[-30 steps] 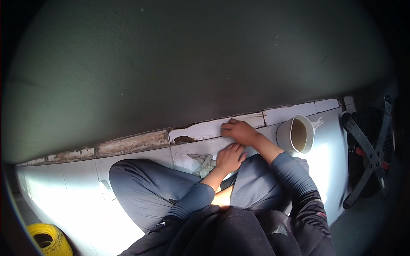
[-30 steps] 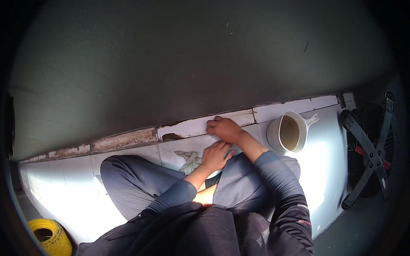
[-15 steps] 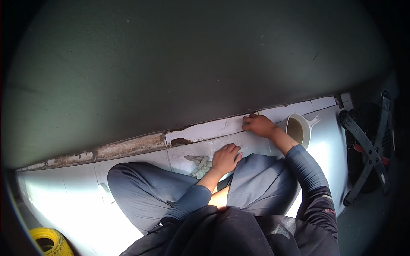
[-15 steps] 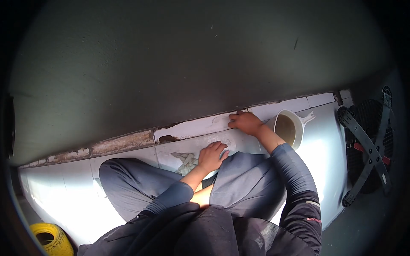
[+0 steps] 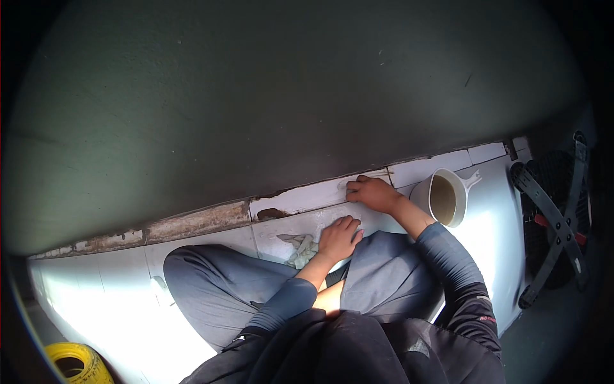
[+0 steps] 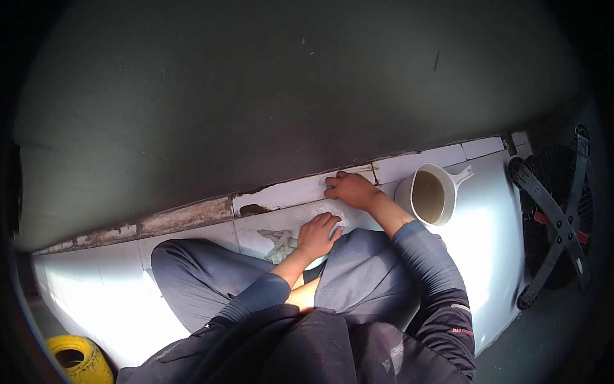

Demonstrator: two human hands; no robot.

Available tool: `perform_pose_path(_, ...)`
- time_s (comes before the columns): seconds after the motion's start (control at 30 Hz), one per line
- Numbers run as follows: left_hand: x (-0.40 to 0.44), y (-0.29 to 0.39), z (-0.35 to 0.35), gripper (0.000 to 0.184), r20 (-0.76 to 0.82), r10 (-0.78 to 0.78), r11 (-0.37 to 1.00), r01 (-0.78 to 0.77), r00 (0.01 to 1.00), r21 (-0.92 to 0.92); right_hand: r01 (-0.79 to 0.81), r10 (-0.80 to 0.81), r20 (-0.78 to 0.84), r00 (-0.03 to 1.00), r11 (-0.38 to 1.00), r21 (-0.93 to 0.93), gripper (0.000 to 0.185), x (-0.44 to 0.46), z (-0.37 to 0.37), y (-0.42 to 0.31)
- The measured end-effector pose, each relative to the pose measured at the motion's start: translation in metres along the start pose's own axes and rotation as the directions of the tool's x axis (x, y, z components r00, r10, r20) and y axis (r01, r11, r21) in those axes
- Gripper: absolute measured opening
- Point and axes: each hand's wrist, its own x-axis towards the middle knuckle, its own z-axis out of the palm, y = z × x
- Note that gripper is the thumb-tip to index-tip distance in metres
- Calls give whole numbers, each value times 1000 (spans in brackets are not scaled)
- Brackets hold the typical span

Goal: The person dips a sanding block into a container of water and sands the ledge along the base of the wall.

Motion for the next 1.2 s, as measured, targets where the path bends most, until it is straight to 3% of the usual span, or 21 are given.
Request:
perform_pose_path(0.1,0,1,-1,24,-3,-4,1000,4,1000,5,-8,13,74,997,998,-62,14,-24,-4,29)
perform_pose_path(0.2,1,2,-1,24,-12,-4,1000,4,1000,1,-128,159,223,962,981,-145,15,-36,-12,44)
perform_pose_path(0.33,1,3,-1,25,-4,3,1000,-3,1000,8,-72,91,187,978,992,-105,15,-26,-8,32)
perform_pose_path(0.43,2,4,-2,25,4,-6,1000,6,1000,7,55,-54,19,998,998,-34,15,4,-4,-1)
perform_pose_path(0.5,1,2,0,25,-16,8,1000,-8,1000,22,98,-98,10,995,995,-5,13,23,1,-14)
perform_pose_path(0.93,0,1,-2,23,-31,6,1000,-6,999,-2,53,-53,196,979,999,8,9,-28,-19,53)
perform_pose_path(1.2,1,2,-1,23,-22,5,1000,-5,1000,8,86,-86,-15,996,996,32,11,16,0,5)
